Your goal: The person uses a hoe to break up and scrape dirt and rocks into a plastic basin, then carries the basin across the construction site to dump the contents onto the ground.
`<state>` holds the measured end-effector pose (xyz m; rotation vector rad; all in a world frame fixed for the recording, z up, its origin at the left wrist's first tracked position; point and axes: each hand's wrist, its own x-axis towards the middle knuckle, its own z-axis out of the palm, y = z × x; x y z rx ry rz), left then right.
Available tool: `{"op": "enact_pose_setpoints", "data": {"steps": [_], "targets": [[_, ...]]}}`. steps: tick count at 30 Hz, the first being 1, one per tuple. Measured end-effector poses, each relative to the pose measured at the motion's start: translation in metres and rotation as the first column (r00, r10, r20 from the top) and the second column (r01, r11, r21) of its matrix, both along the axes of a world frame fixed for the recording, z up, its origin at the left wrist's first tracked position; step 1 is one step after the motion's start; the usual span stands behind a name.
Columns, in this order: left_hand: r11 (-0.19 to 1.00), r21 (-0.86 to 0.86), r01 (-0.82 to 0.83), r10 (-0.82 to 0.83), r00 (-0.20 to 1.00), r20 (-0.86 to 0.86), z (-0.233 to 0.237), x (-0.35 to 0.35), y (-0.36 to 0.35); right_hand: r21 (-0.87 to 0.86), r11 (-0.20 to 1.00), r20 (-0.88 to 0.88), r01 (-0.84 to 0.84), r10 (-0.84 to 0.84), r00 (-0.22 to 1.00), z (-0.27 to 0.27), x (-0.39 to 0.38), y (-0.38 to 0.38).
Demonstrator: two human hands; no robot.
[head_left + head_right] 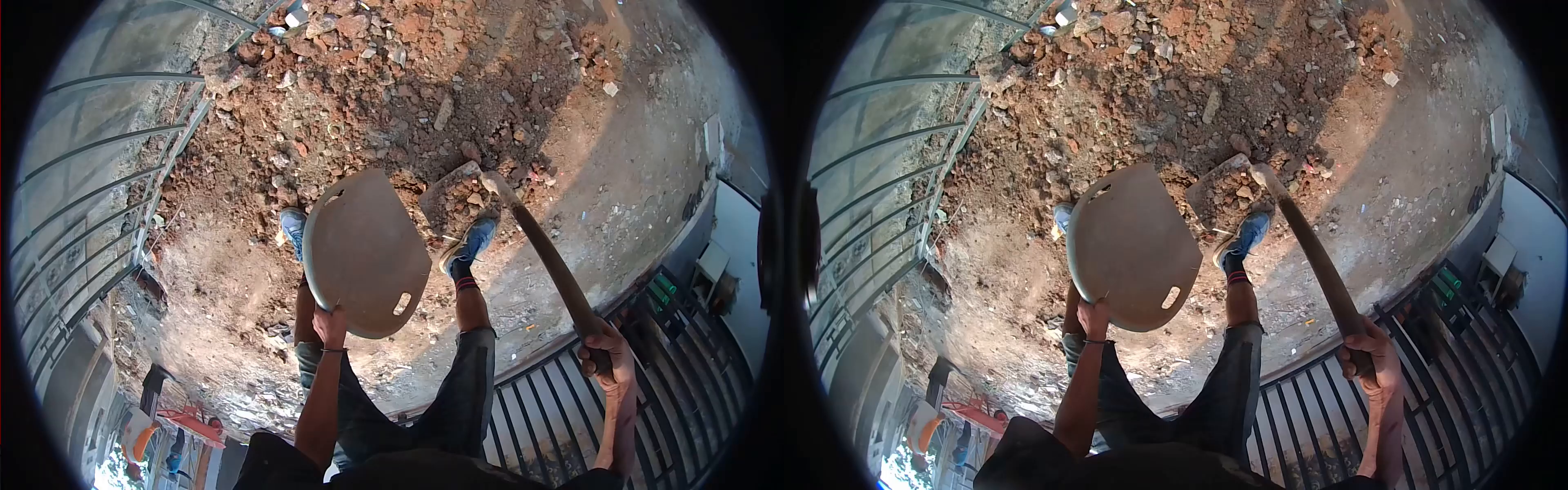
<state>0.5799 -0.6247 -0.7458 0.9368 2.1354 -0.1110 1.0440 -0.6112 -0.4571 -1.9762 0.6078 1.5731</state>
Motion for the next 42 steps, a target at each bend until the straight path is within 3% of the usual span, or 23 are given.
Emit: {"op": "enact_pose_setpoints", "data": {"steps": [3, 5, 10, 12, 13, 14, 16, 18, 20, 21, 23, 24, 26, 28, 30, 32, 33, 34, 35, 36, 38, 40, 42], "targets": [[0.999, -0.022, -0.026, 0.027, 0.999, 0.031, -0.053, 0.021, -0.043, 0.001, 0.999, 0.128, 0.034, -0.034, 0.991, 0.014, -0.002, -0.003], [0.976, 0.091, -0.199, 0.169, 0.949, 0.268, -0.108, 0.020, -0.090, 0.010, 1.000, 0.134, -0.004, 0.003, 0.991, 0.007, -0.003, -0.009], [0.939, 0.074, -0.336, 0.319, 0.932, 0.173, -0.120, 0.038, -0.127, -0.100, 0.983, 0.095, -0.153, 0.163, 0.982, -0.094, 0.001, -0.041], [0.836, 0.135, -0.531, 0.422, 0.782, 0.458, -0.167, 0.016, -0.171, -0.047, 0.987, 0.129, -0.154, 0.159, 0.979, -0.102, -0.020, -0.048], [0.886, -0.014, -0.463, 0.437, 0.827, 0.354, -0.162, 0.013, -0.169, -0.058, 0.986, 0.114, -0.157, 0.163, 0.980, -0.103, -0.028, -0.052], [0.784, -0.331, -0.525, 0.611, 0.749, 0.256, -0.112, 0.036, -0.122, -0.064, 0.986, 0.108, -0.154, 0.161, 0.981, -0.105, -0.032, -0.056], [0.642, -0.356, -0.679, 0.755, 0.641, 0.139, -0.163, 0.014, -0.162, -0.042, 0.991, 0.094, -0.128, 0.132, 0.987, -0.114, -0.037, -0.065], [0.740, -0.410, -0.534, 0.649, 0.727, 0.224, -0.189, -0.001, -0.187, 0.003, 0.998, 0.033, -0.058, 0.058, 0.998, -0.120, -0.038, -0.060], [0.820, -0.441, -0.365, 0.513, 0.811, 0.282, -0.149, 0.032, -0.150, -0.050, 0.998, 0.041, 0.032, -0.030, 0.999, -0.130, -0.042, -0.059], [0.808, -0.533, -0.253, 0.511, 0.751, 0.418, -0.110, 0.059, -0.121, -0.048, 0.994, 0.055, -0.103, 0.106, 0.993, -0.131, -0.045, -0.060], [0.708, -0.706, 0.007, 0.595, 0.534, 0.601, -0.019, 0.121, -0.064, 0.033, 0.991, 0.126, -0.133, 0.128, 0.984, -0.146, -0.069, -0.080], [0.613, -0.783, 0.100, 0.708, 0.371, 0.601, 0.017, 0.150, -0.045, 0.052, 0.989, 0.103, -0.136, 0.130, 0.986, -0.140, -0.081, -0.074], [0.570, -0.725, 0.386, 0.606, 0.398, 0.688, 0.098, 0.209, -0.002, 0.114, 0.932, 0.268, -0.344, 0.305, 0.914, -0.163, -0.103, -0.103], [0.711, -0.323, 0.624, 0.237, 0.220, 0.946, 0.111, 0.231, -0.022, 0.220, 0.849, 0.397, -0.480, 0.372, 0.839, -0.156, -0.108, -0.097], [0.726, -0.200, 0.658, -0.168, 0.453, 0.876, 0.117, 0.244, -0.031, 0.275, 0.834, 0.271, -0.479, 0.411, 0.870, -0.169, -0.085, -0.107], [0.656, -0.538, 0.530, 0.190, 0.575, 0.796, 0.121, 0.255, -0.034, 0.196, 0.959, -0.263, -0.203, 0.251, 0.932, -0.169, -0.052, -0.101], [0.642, -0.576, 0.506, 0.206, 0.610, 0.765, 0.124, 0.259, -0.037, 0.199, 0.963, -0.264, -0.181, 0.230, 0.937, -0.204, -0.044, -0.127], [0.631, -0.613, 0.475, 0.227, 0.643, 0.732, 0.127, 0.262, -0.038, 0.124, 0.992, -0.247, -0.039, 0.069, 0.966, -0.223, -0.033, -0.127], [0.635, -0.608, 0.477, 0.217, 0.644, 0.733, 0.124, 0.260, -0.041, 0.154, 0.925, -0.259, 0.348, -0.302, 0.917, -0.251, -0.027, -0.130], [0.610, -0.628, 0.484, 0.223, 0.655, 0.722, 0.118, 0.251, -0.047, 0.160, 0.925, -0.261, 0.346, -0.298, 0.918, -0.277, -0.024, -0.131], [0.591, -0.631, 0.503, 0.249, 0.630, 0.735, 0.089, 0.216, -0.072, 0.194, 0.718, -0.260, 0.669, -0.619, 0.741, -0.331, -0.023, -0.127], [0.605, -0.582, 0.544, 0.195, 0.607, 0.771, 0.071, 0.176, -0.074, 0.088, 0.854, -0.122, 0.513, -0.502, 0.856, -0.384, -0.046, -0.131], [0.604, -0.534, 0.592, 0.011, 0.664, 0.748, 0.045, 0.132, -0.075, 0.039, 0.871, -0.095, 0.490, -0.485, 0.869, -0.386, -0.086, -0.123]]}}
